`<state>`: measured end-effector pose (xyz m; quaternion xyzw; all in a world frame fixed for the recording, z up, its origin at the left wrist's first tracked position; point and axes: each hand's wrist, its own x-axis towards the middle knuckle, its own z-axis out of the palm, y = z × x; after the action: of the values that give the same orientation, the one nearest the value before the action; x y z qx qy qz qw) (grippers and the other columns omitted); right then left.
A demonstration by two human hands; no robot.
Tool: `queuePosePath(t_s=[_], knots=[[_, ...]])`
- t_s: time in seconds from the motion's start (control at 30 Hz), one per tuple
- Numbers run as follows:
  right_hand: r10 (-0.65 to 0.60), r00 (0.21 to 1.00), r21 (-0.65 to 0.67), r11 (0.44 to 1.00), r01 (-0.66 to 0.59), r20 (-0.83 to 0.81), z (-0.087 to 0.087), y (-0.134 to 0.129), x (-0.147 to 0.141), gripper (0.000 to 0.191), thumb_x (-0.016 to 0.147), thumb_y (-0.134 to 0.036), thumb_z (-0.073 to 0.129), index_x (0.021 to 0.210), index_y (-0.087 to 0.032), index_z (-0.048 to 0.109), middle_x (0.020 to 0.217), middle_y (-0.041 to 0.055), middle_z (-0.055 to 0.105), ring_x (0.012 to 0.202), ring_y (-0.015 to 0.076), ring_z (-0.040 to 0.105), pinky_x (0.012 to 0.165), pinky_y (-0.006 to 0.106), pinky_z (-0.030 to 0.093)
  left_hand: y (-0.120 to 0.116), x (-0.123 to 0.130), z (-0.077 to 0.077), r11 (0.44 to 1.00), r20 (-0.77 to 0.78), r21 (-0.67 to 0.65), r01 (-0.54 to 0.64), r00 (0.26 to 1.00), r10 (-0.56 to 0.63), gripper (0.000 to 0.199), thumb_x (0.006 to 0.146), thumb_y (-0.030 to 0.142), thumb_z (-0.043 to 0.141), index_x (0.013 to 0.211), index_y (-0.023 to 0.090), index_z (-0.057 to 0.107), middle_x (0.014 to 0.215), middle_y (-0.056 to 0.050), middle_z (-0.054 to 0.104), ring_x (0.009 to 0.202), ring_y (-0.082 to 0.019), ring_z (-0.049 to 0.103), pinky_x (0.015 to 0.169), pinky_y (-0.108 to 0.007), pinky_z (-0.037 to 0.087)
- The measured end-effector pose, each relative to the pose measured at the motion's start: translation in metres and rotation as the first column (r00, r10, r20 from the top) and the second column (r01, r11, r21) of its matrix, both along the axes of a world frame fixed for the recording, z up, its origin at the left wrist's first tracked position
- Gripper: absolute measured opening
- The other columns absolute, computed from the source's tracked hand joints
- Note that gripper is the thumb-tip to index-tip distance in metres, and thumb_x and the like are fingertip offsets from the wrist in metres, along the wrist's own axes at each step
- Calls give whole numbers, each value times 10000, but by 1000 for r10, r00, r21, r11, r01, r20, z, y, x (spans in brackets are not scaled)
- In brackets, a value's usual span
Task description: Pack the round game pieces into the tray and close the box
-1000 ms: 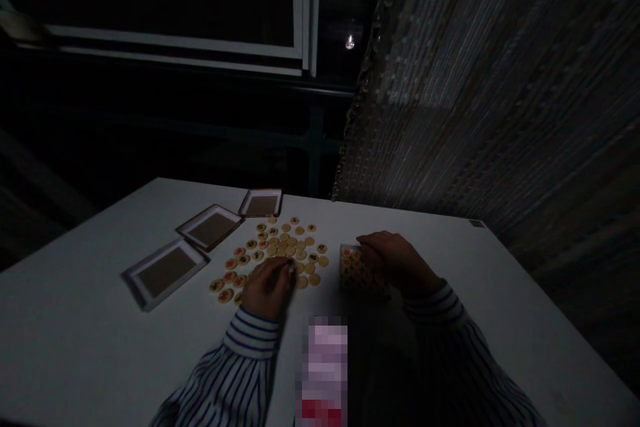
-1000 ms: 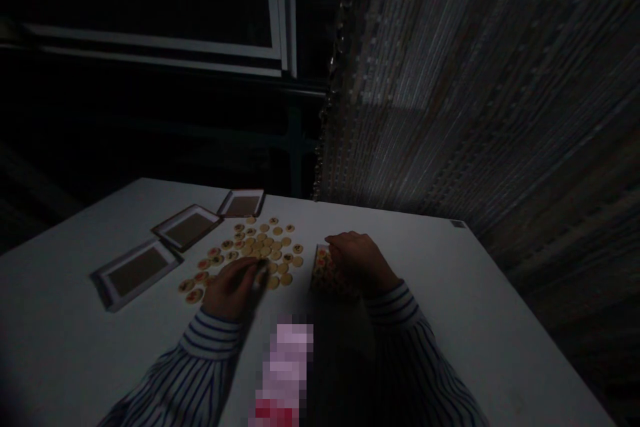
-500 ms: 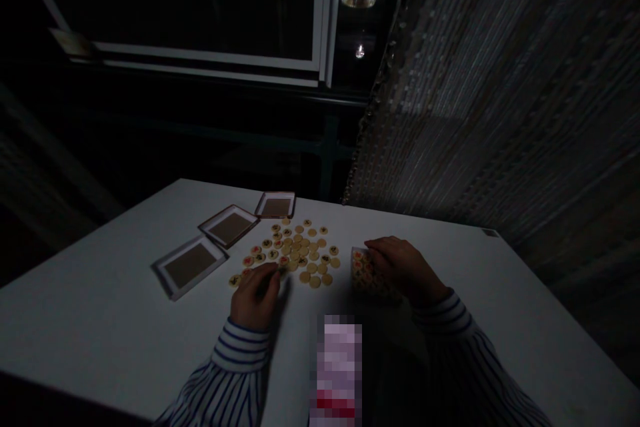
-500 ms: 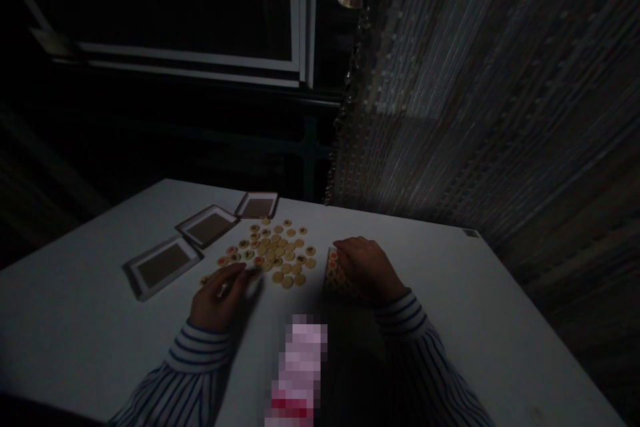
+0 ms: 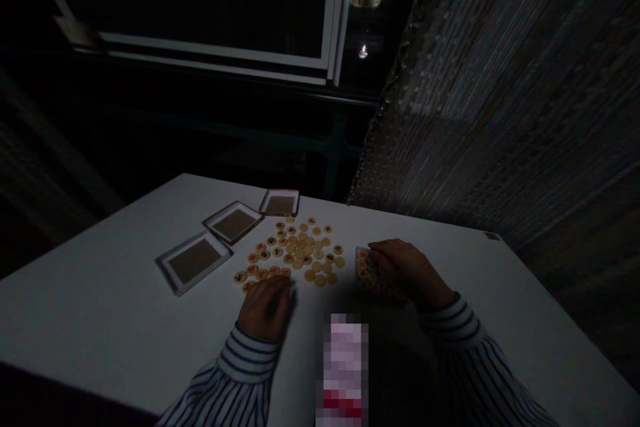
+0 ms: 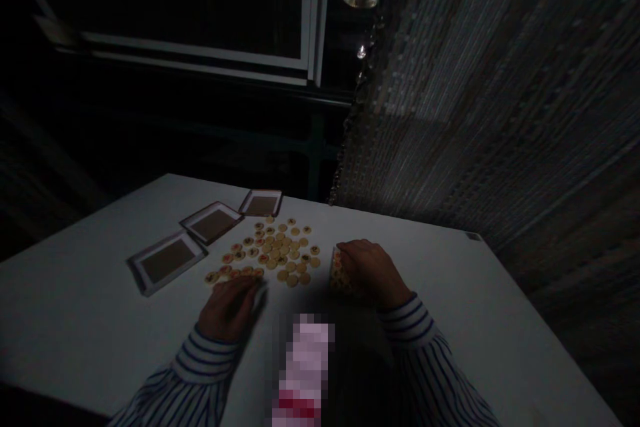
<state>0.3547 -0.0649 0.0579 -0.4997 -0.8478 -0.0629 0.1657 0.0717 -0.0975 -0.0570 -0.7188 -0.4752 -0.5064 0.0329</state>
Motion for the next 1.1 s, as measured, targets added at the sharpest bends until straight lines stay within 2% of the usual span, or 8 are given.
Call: queuePosePath(t_s=[0.2,0.47,0.8,0.9,1.0,1.1], knots=[[20,1000,-21,1000,-20,0,-5,2,-7,269,853,-225,390,1036,-169,579,990,65,644,886,185,573,786,331,445,-3,5,-9,997,-40,-28,77,996,-78,203,788,219,479,940,178,607,888,-70,655,828,-188,583,748,-361,464],[27,1000,-56,998,-26,15,-11,9,-11,279,855,-235,384,1059,-182,569,999,59,639,899,176,567,778,323,441,-3,2,-11,995,-65,-49,82,994,-85,194,778,207,494,932,174,607,894,-78,650,834,-192,581,750,-367,465],[-1,983,-122,992,23,182,-6,7,-35,293,828,-211,394,1048,-192,586,982,83,644,862,189,587,737,313,440,-8,2,-11,993,-139,-87,84,986,-96,160,748,197,534,871,179,635,882,-72,657,818,-185,592,729,-353,474],[42,976,-152,988,-9,212,-3,6,-42,300,829,-205,383,1057,-190,578,996,85,638,875,179,581,728,292,436,-10,-1,-9,992,-197,-91,89,975,-105,168,748,205,537,887,194,633,906,-64,656,834,-184,593,724,-343,481],[77,952,-158,987,-31,297,-5,7,-49,286,823,-194,384,1018,-187,594,920,90,649,795,191,590,667,297,429,-11,-6,-9,994,-232,-87,73,968,-91,174,748,219,537,894,202,630,929,-62,653,856,-193,591,740,-355,481],[108,942,-132,989,-69,317,-11,9,-54,274,820,-187,400,1022,-195,586,920,89,641,782,184,584,651,282,404,-11,-13,-12,999,-231,-50,7,973,-18,172,735,237,556,887,206,629,950,-62,648,883,-210,583,768,-383,470]])
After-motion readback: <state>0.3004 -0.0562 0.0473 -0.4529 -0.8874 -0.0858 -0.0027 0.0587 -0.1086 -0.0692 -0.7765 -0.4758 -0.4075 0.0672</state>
